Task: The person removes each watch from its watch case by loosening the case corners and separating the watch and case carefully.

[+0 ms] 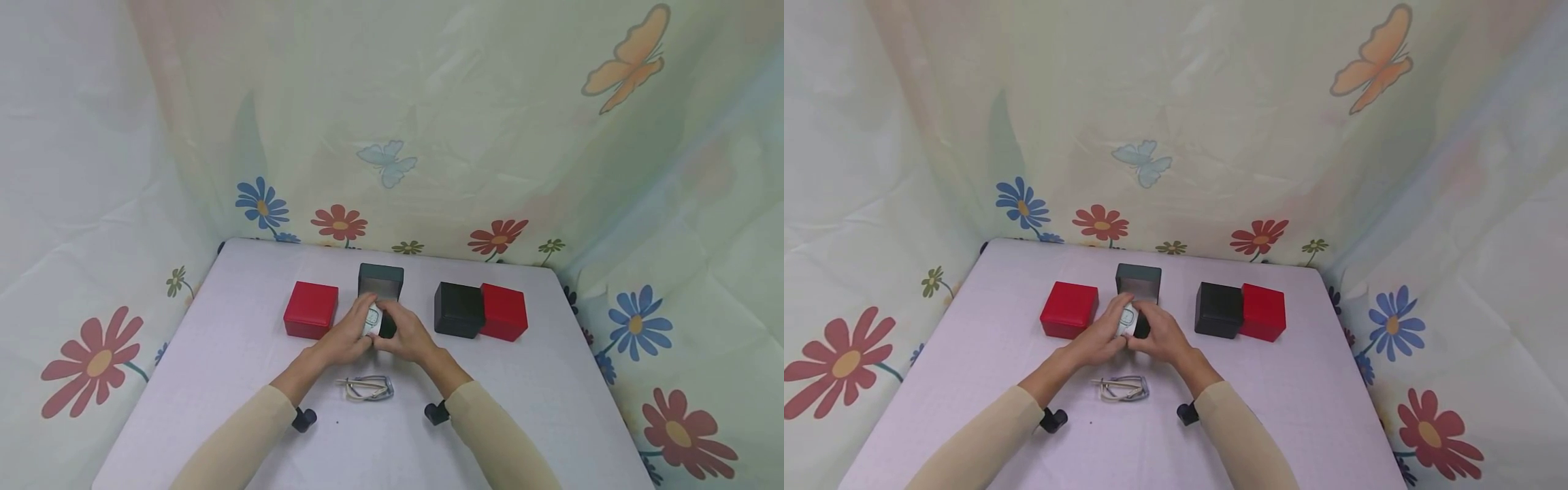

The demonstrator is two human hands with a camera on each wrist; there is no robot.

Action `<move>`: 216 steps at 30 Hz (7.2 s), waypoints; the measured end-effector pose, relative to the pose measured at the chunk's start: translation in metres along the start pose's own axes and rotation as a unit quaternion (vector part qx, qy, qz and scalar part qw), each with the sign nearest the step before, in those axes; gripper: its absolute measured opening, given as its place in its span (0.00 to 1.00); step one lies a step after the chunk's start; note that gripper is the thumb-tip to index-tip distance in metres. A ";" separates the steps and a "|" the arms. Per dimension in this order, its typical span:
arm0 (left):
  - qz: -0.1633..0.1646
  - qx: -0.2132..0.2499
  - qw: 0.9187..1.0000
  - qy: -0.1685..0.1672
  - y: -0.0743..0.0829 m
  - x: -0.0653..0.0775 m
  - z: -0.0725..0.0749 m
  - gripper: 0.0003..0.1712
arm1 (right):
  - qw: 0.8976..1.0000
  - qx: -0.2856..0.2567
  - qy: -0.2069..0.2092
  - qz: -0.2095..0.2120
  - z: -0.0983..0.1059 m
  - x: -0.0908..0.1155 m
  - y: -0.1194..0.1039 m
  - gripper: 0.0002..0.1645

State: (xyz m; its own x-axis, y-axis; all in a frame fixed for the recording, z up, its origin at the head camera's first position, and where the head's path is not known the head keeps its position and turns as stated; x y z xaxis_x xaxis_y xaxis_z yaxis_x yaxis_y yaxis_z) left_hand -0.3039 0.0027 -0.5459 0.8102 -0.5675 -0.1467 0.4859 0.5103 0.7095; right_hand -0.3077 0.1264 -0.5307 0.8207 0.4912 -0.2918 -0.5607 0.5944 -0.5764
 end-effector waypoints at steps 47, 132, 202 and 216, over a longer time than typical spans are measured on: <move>0.042 0.078 0.996 -0.028 -0.020 0.002 0.015 0.47 | 0.995 -0.046 -0.089 -0.027 -0.004 0.009 0.010 0.39; 0.050 0.018 0.993 -0.107 -0.017 0.017 -0.009 0.09 | 0.991 -0.029 -0.020 -0.129 0.000 0.009 0.036 0.43; 0.030 -0.090 0.995 -0.026 -0.014 -0.018 0.017 0.41 | 0.994 -0.039 -0.037 -0.097 0.000 0.005 0.027 0.45; 0.017 -0.144 0.989 -0.008 -0.022 -0.022 0.017 0.37 | 0.991 0.104 -0.041 -0.074 -0.002 -0.001 0.027 0.41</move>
State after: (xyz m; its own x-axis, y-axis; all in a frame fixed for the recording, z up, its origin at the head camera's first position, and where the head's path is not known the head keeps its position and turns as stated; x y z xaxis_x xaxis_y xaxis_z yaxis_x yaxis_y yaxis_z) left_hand -0.3378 -0.0067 -0.5466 0.8233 -0.5560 -0.1146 0.5341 0.6902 0.4882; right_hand -0.3238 0.1408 -0.5474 0.8889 0.4335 -0.1479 -0.4521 0.7784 -0.4355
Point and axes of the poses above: each hand's wrist, its own x-axis away from the middle knuckle, its own z-axis out of the back of the hand, y = z × x, the point moved 8 cm from there along -x, towards the middle knuckle, and after that the axes turned 1 degree about z, right-handed, at the moved point
